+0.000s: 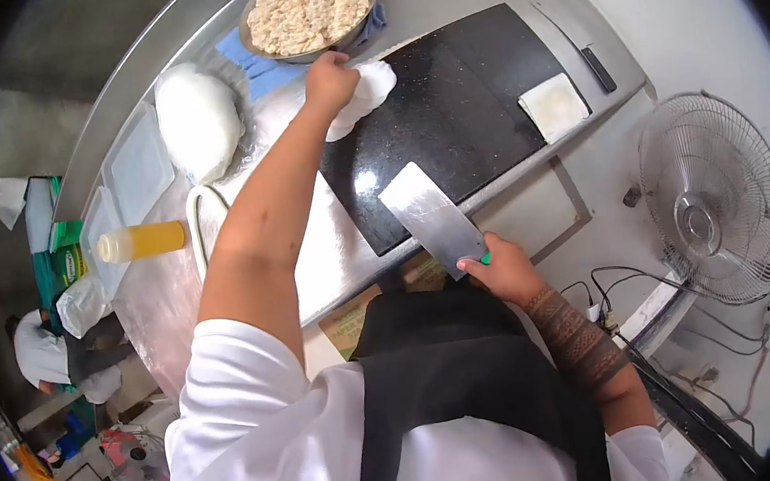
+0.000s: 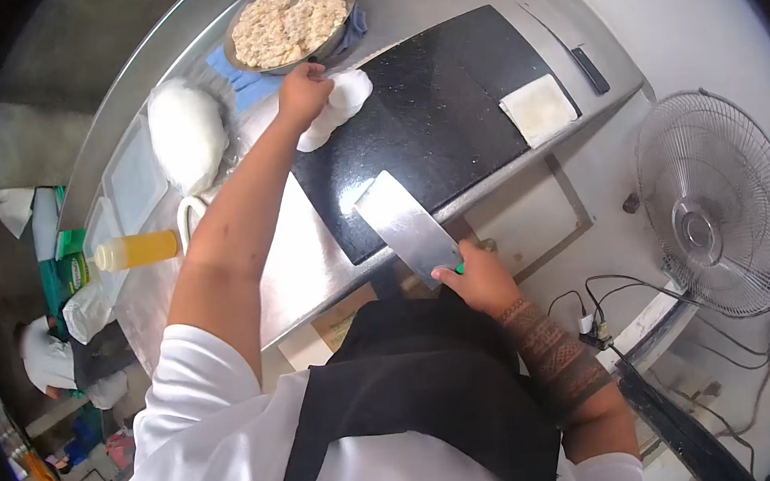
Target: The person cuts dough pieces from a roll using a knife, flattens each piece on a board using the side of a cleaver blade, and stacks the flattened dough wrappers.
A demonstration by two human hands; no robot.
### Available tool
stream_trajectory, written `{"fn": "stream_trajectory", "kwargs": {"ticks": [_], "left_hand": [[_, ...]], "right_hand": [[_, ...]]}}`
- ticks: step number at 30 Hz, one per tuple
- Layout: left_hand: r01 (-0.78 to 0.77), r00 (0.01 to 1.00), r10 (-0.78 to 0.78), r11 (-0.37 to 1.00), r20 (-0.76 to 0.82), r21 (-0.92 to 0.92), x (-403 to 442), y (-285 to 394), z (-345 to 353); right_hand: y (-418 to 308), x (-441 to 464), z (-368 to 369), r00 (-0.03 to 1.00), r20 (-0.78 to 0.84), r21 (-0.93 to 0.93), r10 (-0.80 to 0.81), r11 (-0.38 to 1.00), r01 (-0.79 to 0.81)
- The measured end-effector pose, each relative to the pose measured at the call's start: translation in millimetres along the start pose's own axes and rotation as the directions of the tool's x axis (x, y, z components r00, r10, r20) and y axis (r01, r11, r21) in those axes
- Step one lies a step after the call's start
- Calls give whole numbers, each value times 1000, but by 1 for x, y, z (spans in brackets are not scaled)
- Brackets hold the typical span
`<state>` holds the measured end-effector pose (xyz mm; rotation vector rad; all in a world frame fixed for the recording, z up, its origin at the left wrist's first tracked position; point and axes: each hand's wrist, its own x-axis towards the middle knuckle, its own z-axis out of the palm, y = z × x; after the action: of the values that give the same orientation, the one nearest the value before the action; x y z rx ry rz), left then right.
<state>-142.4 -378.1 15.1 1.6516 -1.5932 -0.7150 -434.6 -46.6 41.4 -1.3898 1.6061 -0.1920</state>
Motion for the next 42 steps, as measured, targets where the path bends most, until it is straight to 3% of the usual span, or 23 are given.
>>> {"fn": "stream_trajectory", "kwargs": {"ticks": [1,4,5,6,9,10,12,14,16,18,19,22,25,28,34,36,39,42], "left_hand": [[-23,997,29,996,-76,86,-2,-11,-3],[-124,952,89,987,-292,-105,-53,-14,-42],[-99,940,73,993,-334,-61,-76,-21,-60],[-70,923,58,997,-380,-17,-101,-33,-82],[146,891,-139,989,-431,-17,-188,-92,-145],[248,863,-236,968,-446,-33,-217,-114,-166],[311,798,-91,909,-596,277,-272,-166,-207],[439,691,-143,862,-708,254,-307,-200,-237],[549,611,-213,808,-762,214,-325,-212,-248],[469,619,-184,867,-764,171,-331,-236,-246],[474,626,-262,876,-735,91,-330,-236,-248],[509,643,-404,860,-650,-32,-322,-229,-253],[475,649,-347,880,-677,5,-320,-225,-254],[473,658,-346,881,-669,10,-322,-227,-255],[449,648,-330,893,-687,-6,-325,-223,-258],[439,631,-359,896,-688,-64,-331,-210,-264],[288,713,-145,953,-686,98,-349,-200,-270],[186,871,-116,977,-477,101,-345,-154,-246]], "right_hand": [[2,-1,2,999,-18,-6,-29,1000,29],[-4,0,3,998,-18,-16,-61,998,61],[-21,0,-3,999,11,-20,-33,999,33],[-36,3,-4,999,41,-27,-8,1000,10],[-70,26,18,949,-36,-6,-313,950,313],[-91,34,26,959,15,48,-284,958,283],[-143,52,47,963,139,141,-229,968,210],[-173,87,83,840,133,-32,-525,845,533],[-224,111,117,778,233,-192,-584,757,625],[-272,129,159,670,315,-325,-672,586,742],[-295,134,180,614,355,-383,-705,489,783],[-356,137,232,553,502,-494,-665,305,814],[-382,137,262,409,586,-442,-700,147,885],[-387,136,279,404,630,-448,-663,114,887],[-375,145,294,446,576,-408,-685,233,883],[-376,129,273,532,576,-454,-621,299,839],[-336,100,215,624,454,-378,-636,496,781],[-245,88,143,717,192,-226,-670,681,697]]}}
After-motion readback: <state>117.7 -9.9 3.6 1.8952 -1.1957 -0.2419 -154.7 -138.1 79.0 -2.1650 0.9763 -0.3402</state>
